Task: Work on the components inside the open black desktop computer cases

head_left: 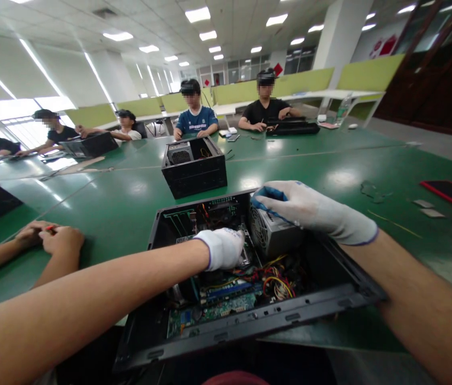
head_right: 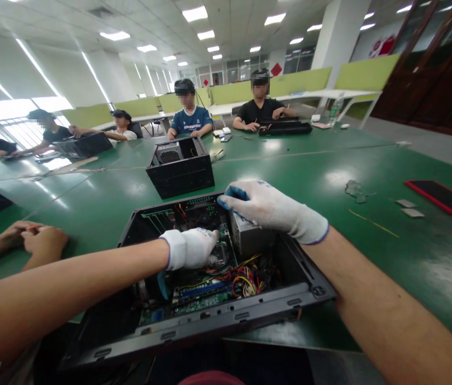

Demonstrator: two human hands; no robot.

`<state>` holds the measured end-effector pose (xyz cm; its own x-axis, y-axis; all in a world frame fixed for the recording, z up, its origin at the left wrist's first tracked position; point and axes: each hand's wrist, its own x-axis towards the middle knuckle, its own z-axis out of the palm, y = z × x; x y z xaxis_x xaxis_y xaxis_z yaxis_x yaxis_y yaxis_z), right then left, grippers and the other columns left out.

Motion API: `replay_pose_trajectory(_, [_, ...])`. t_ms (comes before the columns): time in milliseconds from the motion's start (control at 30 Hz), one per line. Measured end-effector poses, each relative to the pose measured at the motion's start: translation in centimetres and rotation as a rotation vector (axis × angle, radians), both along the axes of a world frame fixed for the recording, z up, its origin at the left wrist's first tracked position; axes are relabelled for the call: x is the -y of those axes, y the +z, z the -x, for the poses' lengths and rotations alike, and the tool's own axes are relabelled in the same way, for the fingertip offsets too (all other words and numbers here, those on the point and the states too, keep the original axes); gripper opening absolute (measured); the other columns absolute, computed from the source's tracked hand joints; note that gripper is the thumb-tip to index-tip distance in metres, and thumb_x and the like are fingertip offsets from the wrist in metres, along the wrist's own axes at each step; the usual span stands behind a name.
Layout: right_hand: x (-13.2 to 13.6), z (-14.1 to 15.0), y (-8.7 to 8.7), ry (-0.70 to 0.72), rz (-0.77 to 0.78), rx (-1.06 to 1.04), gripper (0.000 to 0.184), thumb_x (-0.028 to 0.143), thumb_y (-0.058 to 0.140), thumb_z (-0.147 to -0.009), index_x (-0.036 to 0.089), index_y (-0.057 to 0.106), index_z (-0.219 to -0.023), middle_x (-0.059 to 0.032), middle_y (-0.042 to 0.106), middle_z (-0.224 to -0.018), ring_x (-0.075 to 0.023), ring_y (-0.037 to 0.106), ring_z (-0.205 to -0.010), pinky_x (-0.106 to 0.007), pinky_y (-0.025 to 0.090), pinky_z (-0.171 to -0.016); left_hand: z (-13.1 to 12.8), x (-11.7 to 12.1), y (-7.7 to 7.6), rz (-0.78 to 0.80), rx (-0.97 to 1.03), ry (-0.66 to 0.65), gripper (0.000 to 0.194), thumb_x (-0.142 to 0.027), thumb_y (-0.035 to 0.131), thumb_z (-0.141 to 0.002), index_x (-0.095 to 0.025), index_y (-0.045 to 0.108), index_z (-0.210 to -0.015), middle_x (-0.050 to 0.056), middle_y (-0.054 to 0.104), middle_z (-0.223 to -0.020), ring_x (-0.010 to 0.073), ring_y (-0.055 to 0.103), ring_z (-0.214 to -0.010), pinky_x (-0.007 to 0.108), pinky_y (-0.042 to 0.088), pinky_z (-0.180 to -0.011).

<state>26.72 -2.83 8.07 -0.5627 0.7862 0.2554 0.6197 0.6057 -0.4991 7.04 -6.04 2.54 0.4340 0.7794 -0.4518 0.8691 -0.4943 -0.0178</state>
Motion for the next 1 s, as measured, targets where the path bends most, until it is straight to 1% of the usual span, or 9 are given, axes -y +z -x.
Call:
replay_pose_trajectory(67, [-0.1, -0.1, -0.4, -0.003, 0.002, -0.023, 0.046, 0.061, 0.047, -0.095, 0.020, 0.061, -0.079, 0.0004, 0.062, -0.075, -0.0149, 0.052, -0.070, -0.028, 0.032, -0.063, -0.1, -0.3, -0.8, 0.002, -0.003, 0.009, 0.056, -0.042, 0.067, -0.086, -0.007, 0.055, -0.128, 0.021, 0.069, -0.121, 0.0342, 0.069, -0.108, 0.041, 0.058, -0.088])
replay_pose_trajectory(100, [-0.1, -0.2, -0.6, 0.000, 0.004, -0.037, 0.045, 0.060, 0.047, -0.095, 0.020, 0.062, -0.080, 0.0000, 0.063, -0.076, -0.0150, 0.053, -0.071, -0.028, 0.033, -0.063, -0.1, -0.4, -1.2, -0.002, -0.001, 0.014, 0.056, -0.042, 0.068, -0.085, -0.008, 0.055, -0.128, 0.020, 0.069, -0.122, 0.0330, 0.070, -0.109, 0.039, 0.057, -0.089])
replay_pose_trajectory(233, [-0.2, -0.4, -1.2, 0.024, 0.007, -0.093, 0.042, 0.057, 0.048, -0.096, 0.020, 0.064, -0.087, -0.0005, 0.066, -0.082, -0.0151, 0.055, -0.074, -0.028, 0.034, -0.066, -0.1, -0.6, -2.5, -0.016, 0.000, 0.042, 0.047, -0.041, 0.070, -0.084, -0.013, 0.061, -0.120, 0.016, 0.070, -0.119, 0.0304, 0.070, -0.106, 0.036, 0.057, -0.088])
replay_pose_trajectory(333, [-0.3, -0.6, -1.4, 0.046, 0.000, -0.126, 0.040, 0.055, 0.049, -0.096, 0.020, 0.065, -0.087, 0.0000, 0.066, -0.080, -0.0144, 0.053, -0.073, -0.028, 0.034, -0.067, -0.1, -0.9, -2.9, -0.035, 0.000, 0.057, 0.051, -0.042, 0.073, -0.080, -0.013, 0.063, -0.120, 0.016, 0.069, -0.118, 0.0318, 0.070, -0.105, 0.037, 0.057, -0.087])
replay_pose_trajectory(467, [-0.5, -0.6, -1.5, 0.059, -0.004, -0.126, 0.037, 0.052, 0.051, -0.095, 0.020, 0.064, -0.085, 0.0001, 0.065, -0.079, -0.0139, 0.051, -0.071, -0.028, 0.032, -0.065, -0.1, -1.2, -2.8, -0.046, 0.006, 0.053, 0.050, -0.043, 0.072, -0.081, -0.014, 0.064, -0.121, 0.016, 0.070, -0.117, 0.0324, 0.069, -0.105, 0.039, 0.057, -0.090])
replay_pose_trajectory(667, [-0.5, -0.6, -1.8, 0.079, -0.041, -0.122, 0.038, 0.053, 0.050, -0.096, 0.019, 0.065, -0.088, -0.0019, 0.066, -0.083, -0.0156, 0.053, -0.076, -0.029, 0.034, -0.069, -0.3, -1.6, -2.3, -0.037, -0.010, 0.061, 0.041, -0.034, 0.073, -0.080, -0.016, 0.068, -0.116, 0.014, 0.071, -0.118, 0.0299, 0.069, -0.109, 0.036, 0.056, -0.094])
replay_pose_trajectory(867, [-0.2, -0.5, -1.4, 0.064, -0.007, -0.101, 0.038, 0.054, 0.049, -0.096, 0.020, 0.066, -0.091, -0.0023, 0.068, -0.085, -0.0160, 0.054, -0.076, -0.029, 0.036, -0.069, -0.8, -1.5, -1.4, -0.021, -0.044, 0.080, 0.032, -0.025, 0.068, -0.081, -0.016, 0.071, -0.111, 0.013, 0.074, -0.111, 0.0295, 0.071, -0.103, 0.036, 0.057, -0.091])
replay_pose_trajectory(1000, [-0.2, -0.5, -1.4, 0.057, -0.003, -0.104, 0.038, 0.053, 0.050, -0.096, 0.020, 0.067, -0.092, -0.0019, 0.068, -0.084, -0.0156, 0.054, -0.075, -0.029, 0.035, -0.067, -0.7, -1.5, -1.5, -0.033, -0.041, 0.085, 0.031, -0.028, 0.068, -0.082, -0.014, 0.071, -0.111, 0.015, 0.073, -0.114, 0.0305, 0.070, -0.106, 0.038, 0.056, -0.094])
